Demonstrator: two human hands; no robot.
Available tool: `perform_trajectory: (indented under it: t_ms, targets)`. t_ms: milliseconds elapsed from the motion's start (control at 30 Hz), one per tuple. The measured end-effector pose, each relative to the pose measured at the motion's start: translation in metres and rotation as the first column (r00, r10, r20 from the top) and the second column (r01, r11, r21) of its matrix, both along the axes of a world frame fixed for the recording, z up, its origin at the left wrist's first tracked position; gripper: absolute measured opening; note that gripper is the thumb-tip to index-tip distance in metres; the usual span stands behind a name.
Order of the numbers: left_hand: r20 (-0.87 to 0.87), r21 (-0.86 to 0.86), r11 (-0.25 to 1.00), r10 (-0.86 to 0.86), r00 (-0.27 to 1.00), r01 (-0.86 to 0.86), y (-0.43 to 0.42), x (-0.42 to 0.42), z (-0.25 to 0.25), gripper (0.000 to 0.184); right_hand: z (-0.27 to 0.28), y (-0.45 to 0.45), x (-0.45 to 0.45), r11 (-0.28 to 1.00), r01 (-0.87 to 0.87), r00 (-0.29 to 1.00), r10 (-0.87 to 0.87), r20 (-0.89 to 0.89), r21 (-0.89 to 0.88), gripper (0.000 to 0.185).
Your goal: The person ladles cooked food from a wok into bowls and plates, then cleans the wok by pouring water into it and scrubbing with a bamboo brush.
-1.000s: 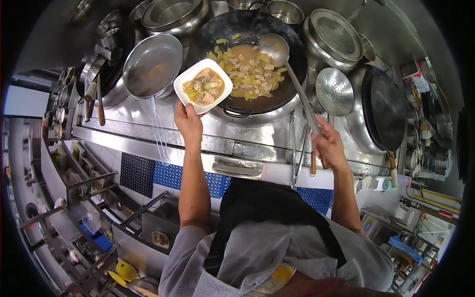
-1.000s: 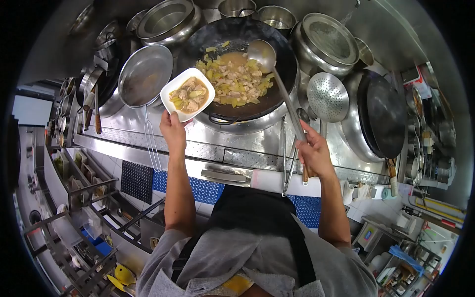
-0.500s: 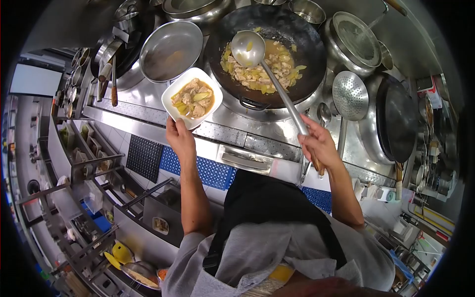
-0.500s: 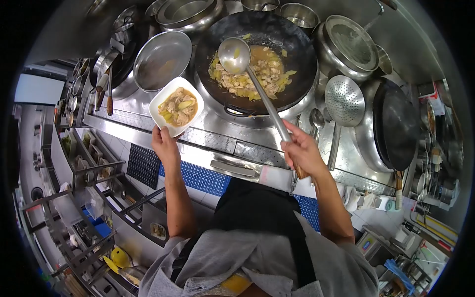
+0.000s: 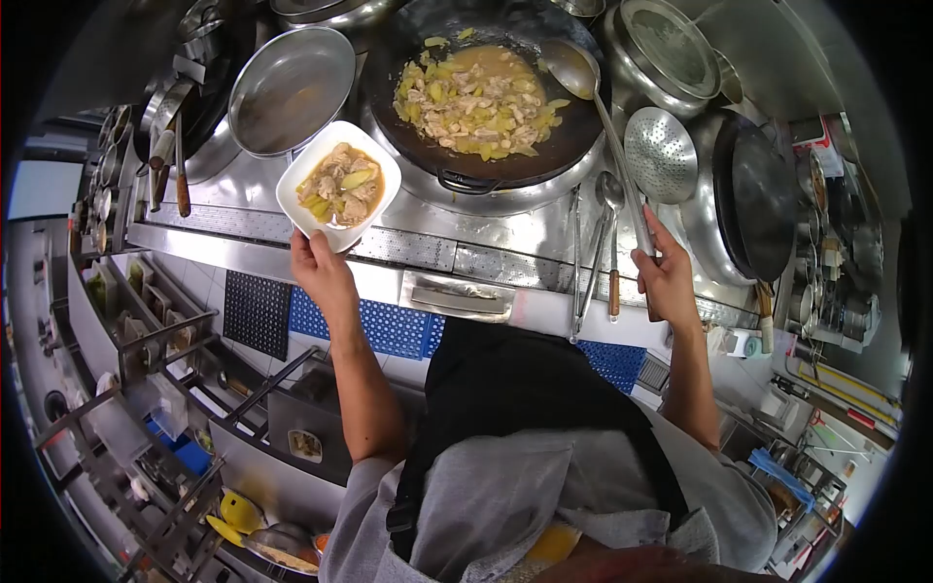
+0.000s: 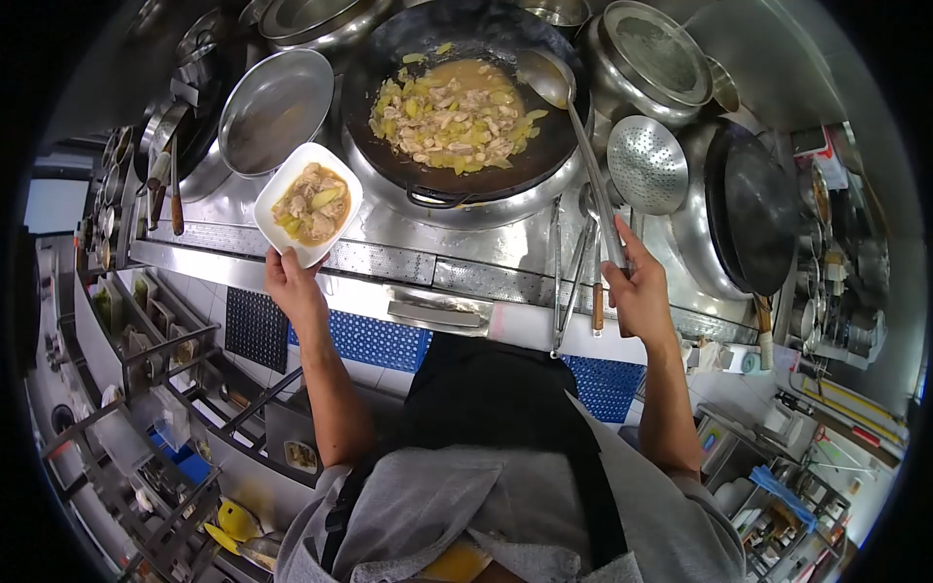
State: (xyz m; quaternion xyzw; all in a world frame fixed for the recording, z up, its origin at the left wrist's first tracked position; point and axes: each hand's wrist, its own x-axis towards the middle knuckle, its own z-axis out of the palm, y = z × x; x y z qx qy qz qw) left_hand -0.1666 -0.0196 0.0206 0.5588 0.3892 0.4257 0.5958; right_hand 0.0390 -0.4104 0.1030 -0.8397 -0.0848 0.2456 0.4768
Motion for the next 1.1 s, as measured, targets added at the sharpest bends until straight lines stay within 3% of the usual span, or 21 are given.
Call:
perform_trajectory:
  t_ms: [133, 267, 400, 633, 800, 933, 1100]
  targets:
    - [-0.059, 0.031, 0.998, -0.045, 0.997, 0.047, -0.002, 0.004, -0.001, 0.027, -0.019, 0.001, -0.015, 0.999, -0.022, 0.999, 0.023, 0.025, -0.037, 0.066]
    - [-0.034, 0.048, 0.998, -0.048, 0.998, 0.05, -0.008, 0.013, -0.002, 0.026, -0.014, 0.018, -0.063, 0.983, 0.098, 0.966, -0.057, -0.253, 0.155, 0.065]
    - [-0.017, 0.015, 0.997, -0.078, 0.997, 0.078, -0.015, 0.025, 0.003, 0.027, -0.004, 0.012, -0.064, 0.798, 0.361, 0.822, -0.03, -0.568, 0.481, 0.057]
    - [0.031, -0.041, 0.977, -0.208, 0.978, 0.209, -0.018, 0.065, 0.009, 0.028, 0.004, 0.003, -0.04, 0.703, 0.41, 0.836, -0.034, -0.548, 0.581, 0.057]
    - [0.045, -0.075, 0.963, -0.257, 0.965, 0.259, -0.018, 0.114, -0.003, 0.029, 0.032, 0.0, -0.032, 0.732, 0.307, 0.901, -0.018, -0.434, 0.608, 0.058]
    - [0.084, -0.092, 0.946, -0.302, 0.95, 0.309, -0.016, 0.154, -0.023, 0.027, 0.058, -0.001, -0.038, 0.707, 0.218, 0.914, 0.093, -0.395, 0.673, 0.063]
    - [0.089, -0.115, 0.949, -0.285, 0.954, 0.294, -0.023, 0.186, -0.018, 0.027, 0.051, -0.001, -0.057, 0.816, 0.11, 0.932, 0.113, -0.344, 0.568, 0.068]
